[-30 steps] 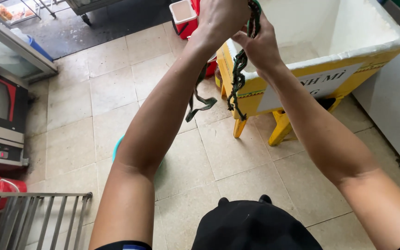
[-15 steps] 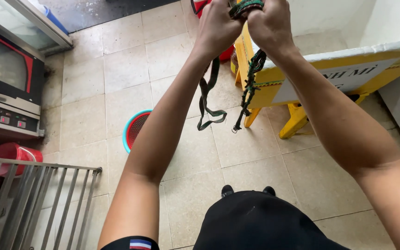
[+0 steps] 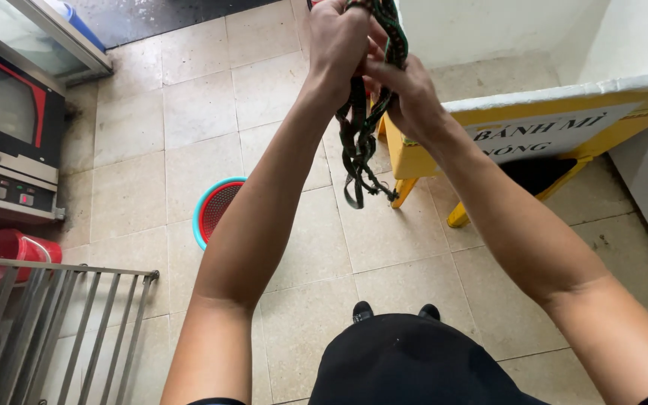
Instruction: The recorder is seen organizing supplies such as plastic bags, bungee cords, and a yellow table in a bakery or cake shop environment.
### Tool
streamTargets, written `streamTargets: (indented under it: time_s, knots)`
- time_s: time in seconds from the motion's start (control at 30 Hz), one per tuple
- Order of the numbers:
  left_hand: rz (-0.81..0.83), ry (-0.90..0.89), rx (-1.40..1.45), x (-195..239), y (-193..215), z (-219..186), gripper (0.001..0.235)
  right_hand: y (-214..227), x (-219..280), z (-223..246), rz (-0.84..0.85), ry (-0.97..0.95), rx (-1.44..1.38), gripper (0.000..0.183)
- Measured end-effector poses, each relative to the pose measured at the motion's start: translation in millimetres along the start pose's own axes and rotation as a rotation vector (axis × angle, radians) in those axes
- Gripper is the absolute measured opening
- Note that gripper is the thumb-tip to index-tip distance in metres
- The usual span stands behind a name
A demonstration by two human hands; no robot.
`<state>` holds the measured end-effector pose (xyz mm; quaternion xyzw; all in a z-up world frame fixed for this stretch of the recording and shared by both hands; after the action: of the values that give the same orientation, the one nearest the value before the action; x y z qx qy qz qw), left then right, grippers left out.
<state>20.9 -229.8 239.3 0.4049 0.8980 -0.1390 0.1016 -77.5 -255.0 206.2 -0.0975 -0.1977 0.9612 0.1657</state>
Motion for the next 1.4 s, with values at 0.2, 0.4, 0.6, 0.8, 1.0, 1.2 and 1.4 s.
streamTargets:
  time_s: [0.2,0.4,0.6,0.8,1.0,1.2,1.4]
  knots:
    - [-0.105,0.048,0.132,0,1,-10,0.028,19,-2,-93,0.082,0.15,0.3,0.028]
    - [-0.072,0.03,0.403,-21,12,-12,0.034,36,17,-71,0.0,0.037,0.283,0.025]
    - [0.005,0.088,0.717,-57,9,14,0.04,71,78,-34,-0.109,-0.153,0.429,0.03]
    - [0.215,0.134,1.012,-140,-28,88,0.045,124,145,-9,-0.316,-0.371,0.529,0.038]
    - [0.072,0.421,0.56,-52,-112,221,0.022,198,228,120,-0.723,0.031,0.578,0.079]
    - [1.048,0.674,-0.195,106,-271,231,0.096,253,305,200,-0.826,0.257,0.594,0.096]
    - [1.035,-0.223,-0.112,113,-460,105,0.123,306,357,235,-0.724,0.19,0.975,0.101]
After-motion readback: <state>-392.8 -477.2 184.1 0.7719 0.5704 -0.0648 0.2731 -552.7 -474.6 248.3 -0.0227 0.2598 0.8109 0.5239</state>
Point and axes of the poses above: each hand's wrist, its own x-axis away from the middle knuckle, its own y-axis out of the back of the hand, z = x × y, the point moved 9 cm from there along -x, towards the middle knuckle, and after that the axes turned 4 degrees about -y, right-handed, at the moved point
